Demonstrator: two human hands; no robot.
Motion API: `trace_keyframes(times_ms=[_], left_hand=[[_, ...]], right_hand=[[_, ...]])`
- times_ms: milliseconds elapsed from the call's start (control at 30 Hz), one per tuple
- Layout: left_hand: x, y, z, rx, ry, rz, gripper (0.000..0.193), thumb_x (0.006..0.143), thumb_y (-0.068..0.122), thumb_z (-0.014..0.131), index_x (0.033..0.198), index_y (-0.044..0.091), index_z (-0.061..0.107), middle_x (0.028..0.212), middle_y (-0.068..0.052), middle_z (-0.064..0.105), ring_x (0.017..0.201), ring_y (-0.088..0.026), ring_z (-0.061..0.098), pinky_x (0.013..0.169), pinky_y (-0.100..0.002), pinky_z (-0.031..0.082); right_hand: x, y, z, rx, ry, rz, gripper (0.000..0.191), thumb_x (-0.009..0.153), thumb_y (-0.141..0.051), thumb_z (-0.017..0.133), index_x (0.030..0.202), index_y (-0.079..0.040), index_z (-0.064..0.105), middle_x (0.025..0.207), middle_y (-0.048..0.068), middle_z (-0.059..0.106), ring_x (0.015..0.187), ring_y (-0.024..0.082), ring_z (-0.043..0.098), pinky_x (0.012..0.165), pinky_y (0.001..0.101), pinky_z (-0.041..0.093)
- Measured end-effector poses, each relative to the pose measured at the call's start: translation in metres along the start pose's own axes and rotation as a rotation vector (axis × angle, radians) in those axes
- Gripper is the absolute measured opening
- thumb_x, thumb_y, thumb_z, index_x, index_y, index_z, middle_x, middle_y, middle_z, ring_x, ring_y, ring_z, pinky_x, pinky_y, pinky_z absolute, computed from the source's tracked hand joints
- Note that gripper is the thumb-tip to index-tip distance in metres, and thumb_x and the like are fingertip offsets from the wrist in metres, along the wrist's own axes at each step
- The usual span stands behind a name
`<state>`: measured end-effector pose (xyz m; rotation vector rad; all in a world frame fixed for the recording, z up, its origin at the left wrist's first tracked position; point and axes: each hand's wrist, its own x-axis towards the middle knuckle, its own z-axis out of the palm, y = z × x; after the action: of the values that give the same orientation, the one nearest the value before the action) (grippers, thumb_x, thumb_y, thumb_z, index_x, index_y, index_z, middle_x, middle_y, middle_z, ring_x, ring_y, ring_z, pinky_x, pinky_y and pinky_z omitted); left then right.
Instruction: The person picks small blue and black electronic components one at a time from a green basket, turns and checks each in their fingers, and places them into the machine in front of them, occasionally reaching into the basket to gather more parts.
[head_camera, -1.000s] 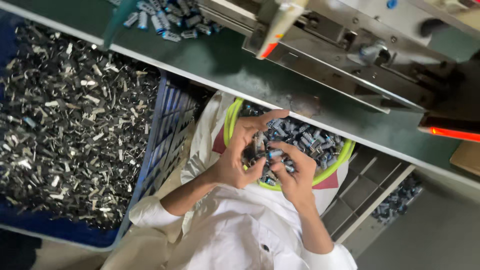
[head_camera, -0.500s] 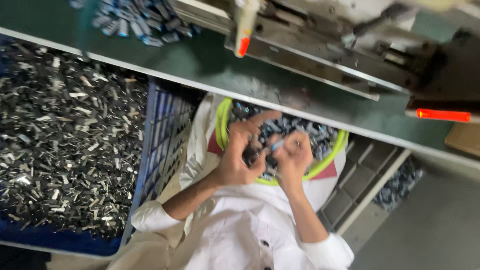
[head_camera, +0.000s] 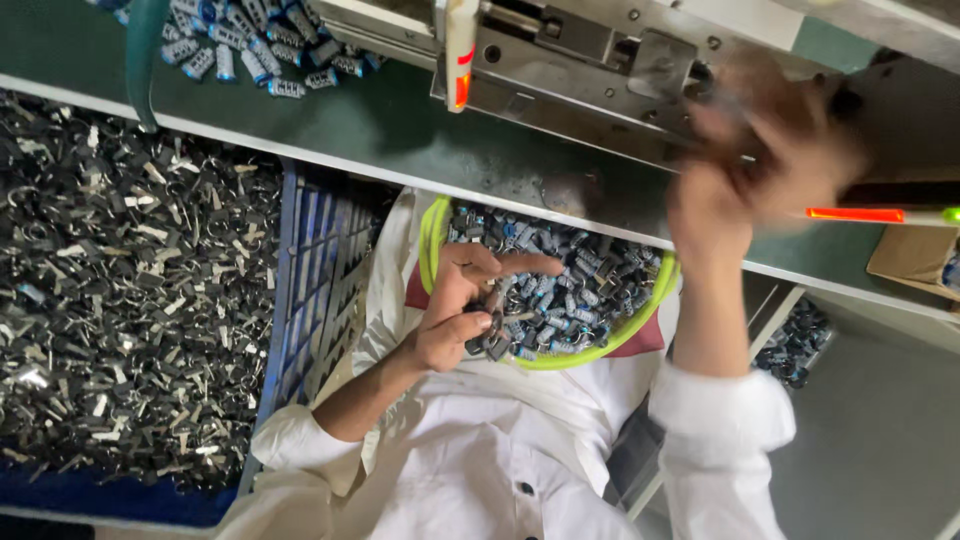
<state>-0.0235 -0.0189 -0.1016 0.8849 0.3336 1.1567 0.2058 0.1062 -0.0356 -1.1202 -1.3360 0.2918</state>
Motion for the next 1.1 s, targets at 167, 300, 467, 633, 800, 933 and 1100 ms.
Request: trace_keyframes(times_ms=[167, 300, 467, 633, 800, 933, 1100], left_hand=[[-0.007, 0.004, -0.002, 0.016, -0.022, 0.017, 0.057, 0.094, 0.018, 0.057, 0.142, 0.019, 0.027, 0.154, -0.031, 0.049, 0.115, -0.023, 0.065, 0.079, -0.023, 0.055], [-0.005, 0.014, -0.001, 0.093, -0.005, 0.070, 0.064, 0.094, 0.018, 0.058, 0.146, 0.019, 0.022, 0.151, -0.029, 0.044, 0.127, -0.026, 0.058, 0.093, -0.030, 0.058], [0.012, 0.022, 0.008, 0.049, -0.053, 0.055, 0.068, 0.089, 0.013, 0.057, 0.146, 0.018, 0.021, 0.156, -0.024, 0.043, 0.130, -0.026, 0.060, 0.098, -0.035, 0.063], [0.016, 0.032, 0.005, 0.679, -0.086, 0.118, 0.070, 0.071, 0.004, 0.057, 0.138, 0.005, 0.036, 0.151, -0.025, 0.042, 0.121, -0.036, 0.064, 0.103, -0.042, 0.060], [0.013, 0.024, -0.002, 1.124, -0.271, -0.097, 0.076, 0.062, 0.005, 0.068, 0.134, 0.011, 0.045, 0.153, -0.022, 0.042, 0.075, -0.036, 0.070, 0.063, -0.041, 0.059], [0.018, 0.013, 0.000, 1.207, -0.422, 0.048, 0.079, 0.065, 0.009, 0.075, 0.137, 0.010, 0.042, 0.154, -0.021, 0.038, 0.083, -0.034, 0.072, 0.064, -0.042, 0.057], [0.007, 0.001, 0.005, 1.307, -0.405, 0.081, 0.071, 0.069, 0.005, 0.079, 0.133, 0.010, 0.050, 0.146, -0.031, 0.040, 0.086, -0.039, 0.068, 0.076, -0.046, 0.056]], right_hand=[[0.027, 0.017, 0.017, 0.065, -0.236, -0.203, 0.033, 0.099, 0.033, 0.054, 0.109, 0.003, 0.046, 0.106, 0.013, 0.059, 0.107, 0.026, 0.073, 0.081, 0.0281, 0.063], [0.033, 0.004, 0.014, 0.092, -0.389, -0.186, 0.035, 0.103, 0.034, 0.055, 0.114, 0.001, 0.050, 0.114, 0.016, 0.054, 0.111, 0.027, 0.073, 0.083, 0.0290, 0.067], [0.049, -0.050, -0.001, -0.496, -0.509, -0.538, 0.028, 0.085, 0.025, 0.069, 0.097, 0.002, 0.058, 0.109, 0.019, 0.066, 0.103, 0.040, 0.070, 0.084, 0.0409, 0.059], [-0.057, -0.086, -0.013, -0.364, -0.577, -0.123, 0.029, 0.076, -0.010, 0.086, 0.100, -0.003, 0.071, 0.094, 0.012, 0.073, 0.083, 0.025, 0.069, 0.076, 0.0373, 0.054], [-0.138, -0.053, -0.014, 0.012, -0.630, 0.438, 0.073, 0.083, -0.001, 0.082, 0.144, -0.004, 0.041, 0.097, 0.010, 0.076, 0.077, 0.015, 0.071, 0.069, 0.0269, 0.056], [-0.151, -0.040, -0.025, 0.112, -0.598, 0.514, 0.073, 0.092, 0.009, 0.070, 0.150, -0.005, 0.029, 0.102, 0.015, 0.073, 0.095, 0.021, 0.074, 0.089, 0.0314, 0.060], [-0.169, -0.028, -0.032, 0.279, -0.501, 0.695, 0.074, 0.085, 0.012, 0.061, 0.142, -0.007, 0.018, 0.105, 0.018, 0.072, 0.089, 0.019, 0.072, 0.081, 0.0278, 0.060]])
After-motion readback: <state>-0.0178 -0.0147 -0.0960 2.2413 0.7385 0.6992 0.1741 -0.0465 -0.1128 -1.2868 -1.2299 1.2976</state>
